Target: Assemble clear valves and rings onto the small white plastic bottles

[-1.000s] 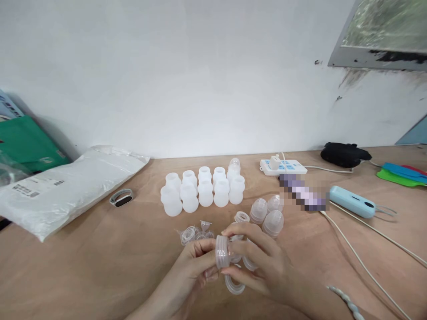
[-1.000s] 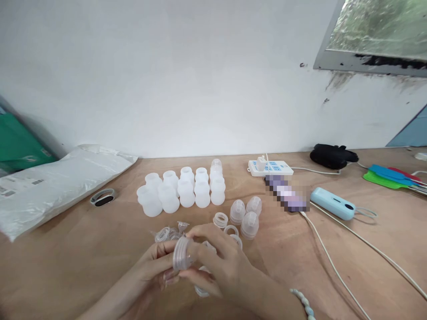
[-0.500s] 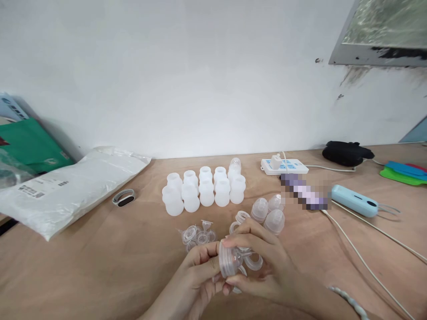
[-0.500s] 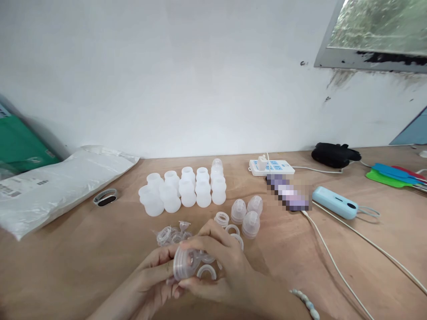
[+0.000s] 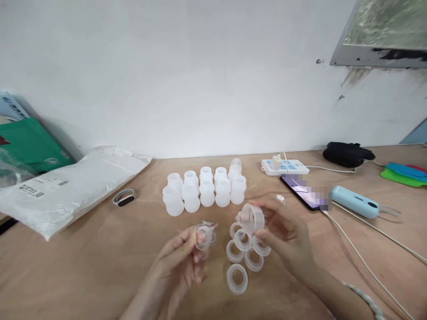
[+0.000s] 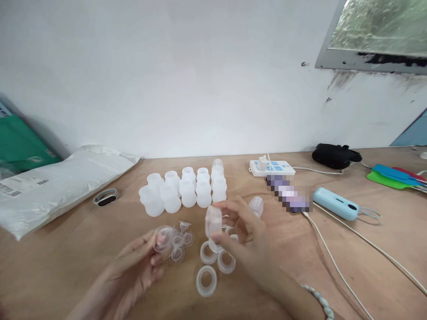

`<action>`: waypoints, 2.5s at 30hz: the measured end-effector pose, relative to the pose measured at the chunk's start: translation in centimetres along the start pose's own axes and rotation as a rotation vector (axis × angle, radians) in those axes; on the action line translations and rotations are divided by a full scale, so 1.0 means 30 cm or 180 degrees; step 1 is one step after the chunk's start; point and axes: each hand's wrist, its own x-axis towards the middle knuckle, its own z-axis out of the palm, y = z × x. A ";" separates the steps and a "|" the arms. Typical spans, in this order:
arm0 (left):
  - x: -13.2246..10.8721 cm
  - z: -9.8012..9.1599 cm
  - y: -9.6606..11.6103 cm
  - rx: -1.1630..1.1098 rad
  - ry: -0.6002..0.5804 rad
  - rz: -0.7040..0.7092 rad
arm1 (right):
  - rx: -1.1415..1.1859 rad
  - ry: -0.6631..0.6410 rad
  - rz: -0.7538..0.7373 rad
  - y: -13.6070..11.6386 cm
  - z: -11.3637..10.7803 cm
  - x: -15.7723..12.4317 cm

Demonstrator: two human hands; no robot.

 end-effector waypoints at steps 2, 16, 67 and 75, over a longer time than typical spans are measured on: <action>0.013 -0.039 0.030 0.0993 0.0073 0.0774 | -0.0164 0.0312 -0.0024 -0.002 -0.017 0.020; 0.177 -0.127 -0.007 0.5440 -0.0305 0.2309 | -0.0401 0.0627 0.0055 0.014 -0.047 0.068; 0.052 -0.076 -0.081 0.5193 -0.1377 0.4516 | -0.4293 -0.0367 0.0158 0.186 -0.059 0.429; 0.064 -0.099 -0.111 0.5082 -0.1170 0.4636 | -0.4243 -0.0387 0.0458 0.192 -0.069 0.505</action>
